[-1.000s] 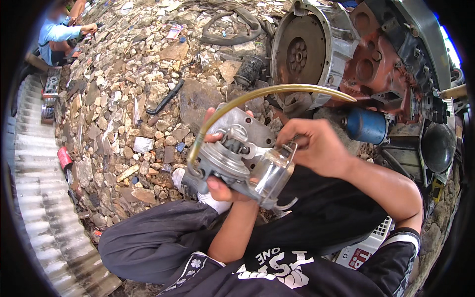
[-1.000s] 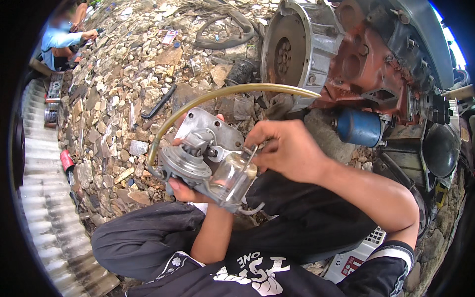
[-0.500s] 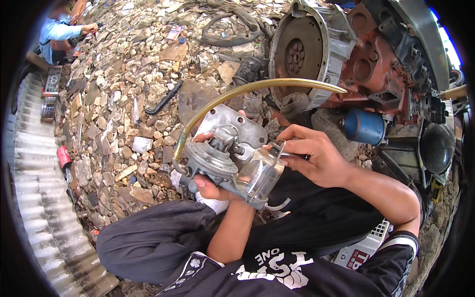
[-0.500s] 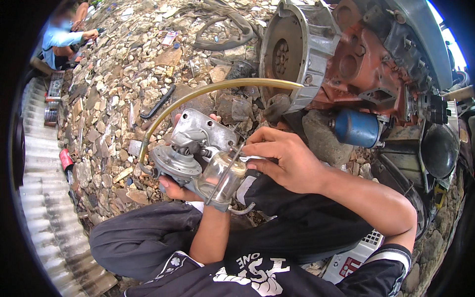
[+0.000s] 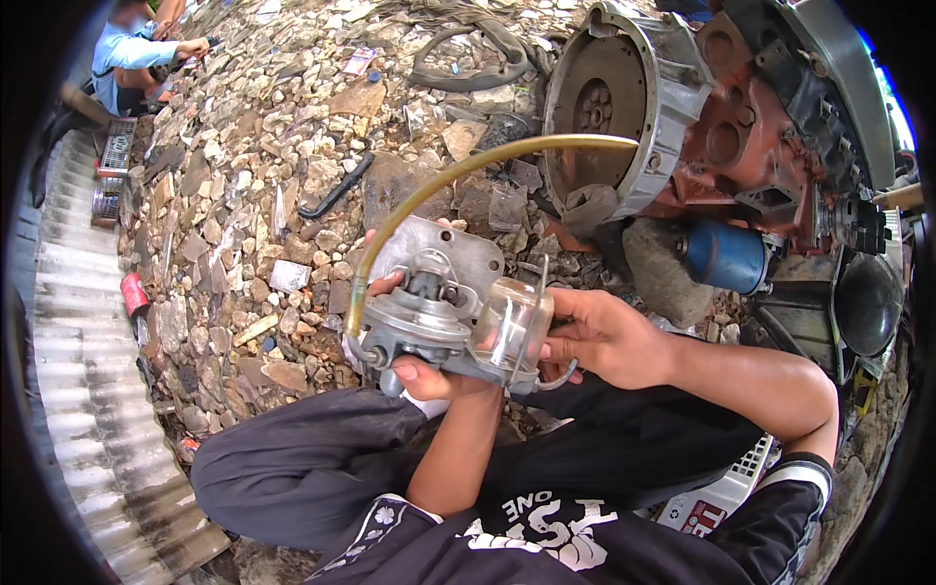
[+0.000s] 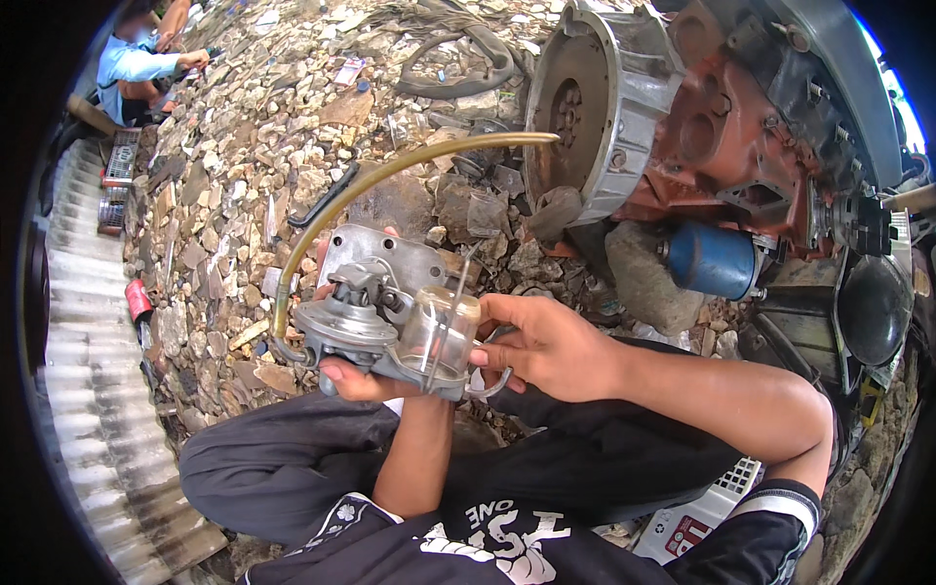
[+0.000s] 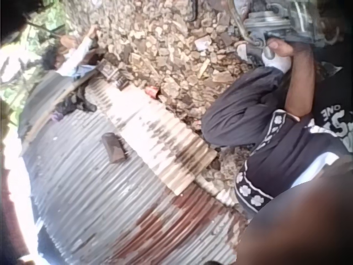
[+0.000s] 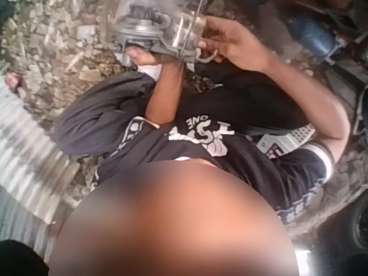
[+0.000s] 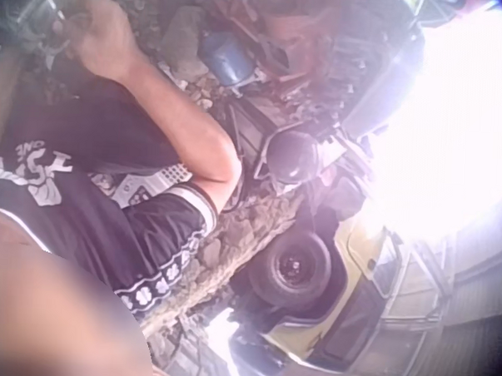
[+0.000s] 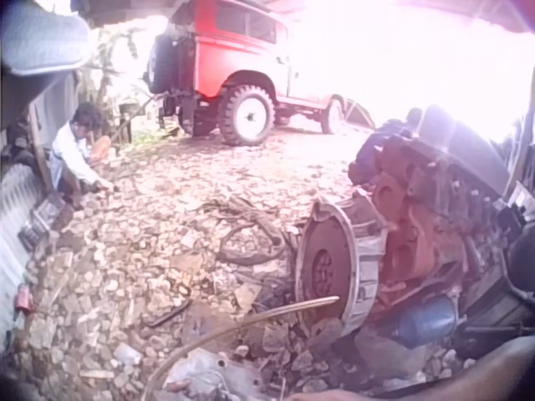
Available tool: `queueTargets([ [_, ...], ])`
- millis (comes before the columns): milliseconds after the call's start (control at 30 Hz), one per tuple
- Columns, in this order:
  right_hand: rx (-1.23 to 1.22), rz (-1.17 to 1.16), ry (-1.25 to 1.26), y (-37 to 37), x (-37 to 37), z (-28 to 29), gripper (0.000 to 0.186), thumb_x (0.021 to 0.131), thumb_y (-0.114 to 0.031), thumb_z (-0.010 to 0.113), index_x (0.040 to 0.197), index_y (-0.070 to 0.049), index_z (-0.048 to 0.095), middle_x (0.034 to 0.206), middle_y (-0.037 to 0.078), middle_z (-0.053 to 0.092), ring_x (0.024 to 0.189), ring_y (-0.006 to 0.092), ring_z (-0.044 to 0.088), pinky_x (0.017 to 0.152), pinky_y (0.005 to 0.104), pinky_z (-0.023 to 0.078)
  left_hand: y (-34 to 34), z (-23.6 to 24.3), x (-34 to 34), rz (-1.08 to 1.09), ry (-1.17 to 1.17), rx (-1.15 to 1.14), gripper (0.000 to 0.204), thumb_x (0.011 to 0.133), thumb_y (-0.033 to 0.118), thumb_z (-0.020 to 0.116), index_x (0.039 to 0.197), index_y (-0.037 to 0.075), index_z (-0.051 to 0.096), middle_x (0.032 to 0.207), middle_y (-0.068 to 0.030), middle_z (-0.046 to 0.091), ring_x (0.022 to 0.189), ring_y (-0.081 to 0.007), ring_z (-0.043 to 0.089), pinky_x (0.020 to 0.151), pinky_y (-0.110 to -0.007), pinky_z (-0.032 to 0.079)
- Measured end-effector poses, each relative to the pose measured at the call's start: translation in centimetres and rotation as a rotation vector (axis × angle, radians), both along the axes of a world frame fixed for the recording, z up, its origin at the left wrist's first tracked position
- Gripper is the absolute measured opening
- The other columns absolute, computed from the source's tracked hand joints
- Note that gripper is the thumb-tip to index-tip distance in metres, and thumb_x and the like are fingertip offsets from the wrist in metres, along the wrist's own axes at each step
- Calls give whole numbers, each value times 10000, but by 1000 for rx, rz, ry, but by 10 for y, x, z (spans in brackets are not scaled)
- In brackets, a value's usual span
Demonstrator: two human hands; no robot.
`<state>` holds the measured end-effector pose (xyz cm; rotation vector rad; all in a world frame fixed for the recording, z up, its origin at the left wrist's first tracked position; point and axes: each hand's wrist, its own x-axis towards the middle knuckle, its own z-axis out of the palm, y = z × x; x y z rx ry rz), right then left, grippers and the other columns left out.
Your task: The person sits on the ground and uses a wrench to tighten bolts on a carburetor. They manipulate the carburetor body and a connected hose while adjusting the fasteners.
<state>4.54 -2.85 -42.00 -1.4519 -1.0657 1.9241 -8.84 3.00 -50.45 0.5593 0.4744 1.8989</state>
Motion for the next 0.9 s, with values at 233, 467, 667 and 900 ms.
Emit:
queueTargets([
  [233,699,22,-641,27,34,18,155,846,-55,801,984,-11,747,910,88,747,735,125,678,673,279,538,-5,7,-8,-464,-362,-191,1006,842,817,450,1561,120,353,1566,-196,381,1393,-505,401,1139,-670,349],
  [467,862,-11,-729,10,41,19,223,854,-1,766,1076,-12,749,920,87,718,824,174,665,719,298,511,0,2,-9,-516,-452,-33,754,863,692,551,1306,87,474,1565,-215,311,1331,-497,477,1120,-657,385],
  [667,693,25,-604,2,23,14,302,911,23,688,1202,-48,727,964,112,684,857,233,657,761,339,511,4,-18,-14,-342,-329,60,799,881,733,455,1390,119,501,1514,-171,428,1343,-447,484,1139,-674,352],
  [900,359,28,-235,-13,7,-14,302,968,54,589,1249,-19,673,1020,102,624,830,195,593,756,319,498,4,-14,-8,-43,-103,84,744,904,681,464,1290,45,481,1555,-205,307,1314,-453,492,1101,-640,428],
])
